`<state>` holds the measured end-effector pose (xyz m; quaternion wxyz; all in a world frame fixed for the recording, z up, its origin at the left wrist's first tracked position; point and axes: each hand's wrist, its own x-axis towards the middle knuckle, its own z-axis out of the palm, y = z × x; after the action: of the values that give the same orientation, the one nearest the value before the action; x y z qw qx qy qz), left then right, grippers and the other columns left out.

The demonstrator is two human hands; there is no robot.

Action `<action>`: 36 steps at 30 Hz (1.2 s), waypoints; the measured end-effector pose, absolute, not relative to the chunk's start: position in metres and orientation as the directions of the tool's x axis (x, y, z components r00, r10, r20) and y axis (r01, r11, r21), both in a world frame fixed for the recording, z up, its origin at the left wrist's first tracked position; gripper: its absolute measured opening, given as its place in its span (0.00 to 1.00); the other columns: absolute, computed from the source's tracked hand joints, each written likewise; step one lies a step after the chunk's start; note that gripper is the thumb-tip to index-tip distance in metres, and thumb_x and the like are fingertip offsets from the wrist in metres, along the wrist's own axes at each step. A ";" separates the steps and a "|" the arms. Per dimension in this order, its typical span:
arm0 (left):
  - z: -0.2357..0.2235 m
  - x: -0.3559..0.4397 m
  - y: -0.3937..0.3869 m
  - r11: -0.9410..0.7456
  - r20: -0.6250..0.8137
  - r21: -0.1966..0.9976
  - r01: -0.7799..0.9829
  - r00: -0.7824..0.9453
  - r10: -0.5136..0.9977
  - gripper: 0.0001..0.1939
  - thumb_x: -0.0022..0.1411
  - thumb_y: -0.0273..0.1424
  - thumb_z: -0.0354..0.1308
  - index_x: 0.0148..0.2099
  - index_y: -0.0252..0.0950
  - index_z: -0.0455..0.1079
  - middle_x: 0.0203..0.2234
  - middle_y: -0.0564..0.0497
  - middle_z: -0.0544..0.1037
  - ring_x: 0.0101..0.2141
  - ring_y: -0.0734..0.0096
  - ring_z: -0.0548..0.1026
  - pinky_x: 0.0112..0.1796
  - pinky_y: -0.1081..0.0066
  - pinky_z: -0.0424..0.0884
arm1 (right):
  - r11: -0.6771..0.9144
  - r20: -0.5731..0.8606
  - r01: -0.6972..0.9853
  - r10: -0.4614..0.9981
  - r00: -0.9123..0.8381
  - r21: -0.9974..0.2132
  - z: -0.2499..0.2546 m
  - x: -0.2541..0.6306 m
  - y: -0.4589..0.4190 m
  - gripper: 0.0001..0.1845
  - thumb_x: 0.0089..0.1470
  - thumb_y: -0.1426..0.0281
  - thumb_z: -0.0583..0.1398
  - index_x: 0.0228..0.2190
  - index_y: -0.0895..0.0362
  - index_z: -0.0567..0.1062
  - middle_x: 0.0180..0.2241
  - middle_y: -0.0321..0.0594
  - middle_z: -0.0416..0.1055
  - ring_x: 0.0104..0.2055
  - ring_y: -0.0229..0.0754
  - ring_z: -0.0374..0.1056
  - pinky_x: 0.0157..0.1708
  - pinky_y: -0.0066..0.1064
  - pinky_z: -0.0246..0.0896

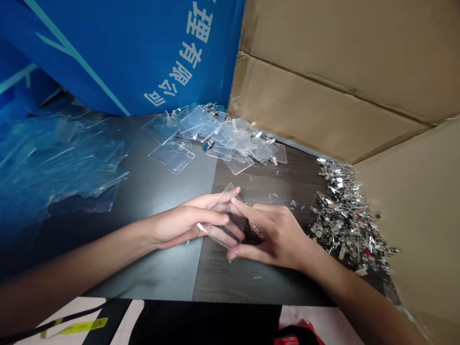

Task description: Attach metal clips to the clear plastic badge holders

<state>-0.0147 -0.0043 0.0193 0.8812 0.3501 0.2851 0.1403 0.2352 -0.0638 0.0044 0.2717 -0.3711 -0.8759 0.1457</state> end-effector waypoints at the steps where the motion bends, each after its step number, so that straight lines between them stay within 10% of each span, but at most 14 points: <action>1: 0.020 -0.016 -0.003 0.706 -0.420 0.708 -0.012 0.797 0.435 0.35 0.62 0.32 0.74 0.71 0.48 0.75 0.56 0.42 0.86 0.44 0.54 0.88 0.46 0.57 0.83 | 0.674 0.363 0.554 0.735 -0.573 -0.489 0.007 0.237 -0.064 0.41 0.70 0.41 0.63 0.67 0.60 0.74 0.33 0.39 0.82 0.30 0.42 0.74 0.30 0.33 0.66; 5: 0.022 -0.016 -0.002 0.507 -0.420 0.838 0.204 0.834 0.359 0.14 0.67 0.38 0.69 0.51 0.38 0.85 0.44 0.41 0.87 0.37 0.59 0.85 0.38 0.63 0.81 | 0.613 0.402 0.579 0.790 -0.462 -0.538 0.015 0.241 -0.064 0.30 0.75 0.49 0.61 0.64 0.58 0.78 0.30 0.37 0.80 0.30 0.40 0.74 0.33 0.33 0.67; 10: 0.015 -0.009 -0.005 -0.032 -0.302 0.920 0.390 0.760 0.576 0.16 0.71 0.41 0.64 0.35 0.37 0.83 0.28 0.46 0.84 0.31 0.61 0.80 0.34 0.65 0.73 | 0.556 0.368 0.559 0.830 -0.420 -0.615 0.016 0.231 -0.066 0.09 0.72 0.66 0.66 0.49 0.54 0.85 0.32 0.34 0.82 0.26 0.36 0.69 0.31 0.30 0.65; 16: 0.018 -0.006 0.002 0.005 -0.127 0.964 0.264 0.447 0.885 0.13 0.59 0.43 0.76 0.38 0.39 0.85 0.35 0.46 0.88 0.36 0.58 0.82 0.40 0.61 0.76 | 0.330 0.254 0.612 0.944 -0.211 -0.718 0.019 0.225 -0.065 0.08 0.69 0.69 0.66 0.35 0.55 0.82 0.19 0.25 0.61 0.20 0.32 0.60 0.27 0.27 0.59; 21: 0.015 -0.001 -0.004 -0.149 0.037 0.950 0.275 0.375 0.926 0.07 0.68 0.37 0.67 0.43 0.38 0.80 0.39 0.47 0.85 0.41 0.59 0.80 0.45 0.60 0.75 | 0.332 0.196 0.527 0.934 -0.298 -0.783 0.017 0.222 -0.068 0.07 0.68 0.72 0.63 0.35 0.55 0.79 0.20 0.24 0.60 0.21 0.31 0.59 0.27 0.26 0.57; 29: 0.023 -0.009 -0.014 -0.295 0.184 0.944 0.151 0.500 0.846 0.04 0.72 0.32 0.66 0.44 0.38 0.79 0.51 0.42 0.80 0.53 0.57 0.78 0.56 0.59 0.73 | 0.591 0.621 0.601 0.760 -0.191 -0.538 0.005 0.222 -0.068 0.09 0.67 0.81 0.65 0.42 0.54 0.80 0.23 0.27 0.68 0.22 0.33 0.59 0.26 0.28 0.58; 33: 0.023 -0.016 -0.017 -0.195 0.075 0.973 0.120 0.636 0.768 0.15 0.73 0.45 0.65 0.53 0.42 0.80 0.66 0.42 0.73 0.67 0.46 0.71 0.64 0.53 0.69 | 0.678 0.719 0.643 0.639 -0.274 -0.357 0.003 0.229 -0.065 0.10 0.66 0.81 0.67 0.41 0.55 0.80 0.23 0.30 0.70 0.23 0.36 0.55 0.23 0.34 0.48; 36: 0.022 -0.015 -0.014 -0.131 -0.049 0.965 0.228 0.645 0.762 0.14 0.71 0.42 0.67 0.54 0.41 0.77 0.65 0.42 0.74 0.59 0.52 0.76 0.57 0.56 0.73 | 0.730 0.719 0.624 0.589 -0.369 -0.279 -0.002 0.234 -0.064 0.07 0.67 0.79 0.68 0.42 0.56 0.80 0.22 0.31 0.67 0.24 0.39 0.53 0.24 0.37 0.47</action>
<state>-0.0147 -0.0140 0.0215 0.5605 0.7131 0.3472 0.2384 0.2340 -0.0636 -0.0018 0.4255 -0.3666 -0.8271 -0.0200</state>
